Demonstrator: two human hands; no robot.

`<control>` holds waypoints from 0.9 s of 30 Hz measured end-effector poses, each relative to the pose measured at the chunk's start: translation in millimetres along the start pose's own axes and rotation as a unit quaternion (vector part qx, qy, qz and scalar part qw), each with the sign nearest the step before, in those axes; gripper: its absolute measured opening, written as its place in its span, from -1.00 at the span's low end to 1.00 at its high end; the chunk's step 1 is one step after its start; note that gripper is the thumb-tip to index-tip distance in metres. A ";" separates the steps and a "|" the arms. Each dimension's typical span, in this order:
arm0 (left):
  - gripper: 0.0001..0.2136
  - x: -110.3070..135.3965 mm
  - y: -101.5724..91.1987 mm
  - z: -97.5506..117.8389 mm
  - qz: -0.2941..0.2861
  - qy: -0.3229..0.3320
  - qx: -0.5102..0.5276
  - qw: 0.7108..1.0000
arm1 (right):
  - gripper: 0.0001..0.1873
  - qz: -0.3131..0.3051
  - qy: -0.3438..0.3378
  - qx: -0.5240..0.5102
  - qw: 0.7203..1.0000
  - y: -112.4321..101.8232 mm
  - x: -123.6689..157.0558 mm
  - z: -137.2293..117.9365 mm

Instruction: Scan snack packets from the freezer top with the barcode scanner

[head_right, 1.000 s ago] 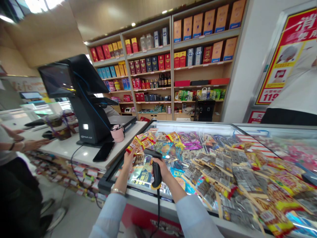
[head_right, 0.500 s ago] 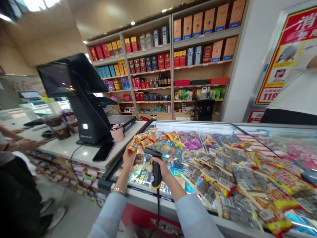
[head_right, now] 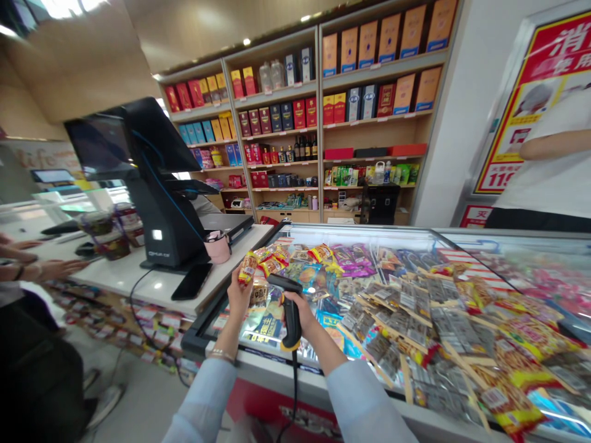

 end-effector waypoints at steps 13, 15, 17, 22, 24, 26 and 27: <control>-0.49 1.9 -2.8 3.2 0.015 0.017 -0.018 1.000 | -0.60 -0.029 -0.009 0.002 1.000 3.5 0.8 -1.0; -0.48 1.1 -1.1 1.9 0.009 0.024 -0.026 0.999 | -0.60 -0.021 -0.005 -0.002 1.000 1.0 -1.7 1.2; -0.47 -0.1 0.8 1.2 0.004 0.034 -0.029 0.999 | -0.60 -0.009 0.002 -0.008 1.000 -1.4 -4.1 2.9; -0.51 -0.3 2.2 6.0 0.006 0.059 -0.032 0.998 | -0.63 0.016 0.007 -0.025 1.000 -1.5 -0.5 -9.1; -0.51 -0.1 2.0 12.4 0.002 0.072 -0.052 0.996 | -0.64 0.030 0.001 -0.034 0.999 -1.5 6.1 -21.6; -0.50 -1.6 5.8 22.0 -0.024 0.088 -0.087 0.992 | -0.64 0.036 -0.008 -0.039 0.999 -1.4 15.0 -37.6; -0.50 -2.8 10.5 28.6 -0.049 0.099 -0.104 0.988 | -0.64 0.036 -0.015 -0.039 0.998 -1.7 20.2 -47.2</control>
Point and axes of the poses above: each hand's wrist, its own x-axis away from the middle knuckle, its own y-axis out of the palm, z = x × y, the point moved 8 cm from there along -x, towards the middle knuckle, and after that the axes turned 4 degrees about z, right-handed, at the moved point
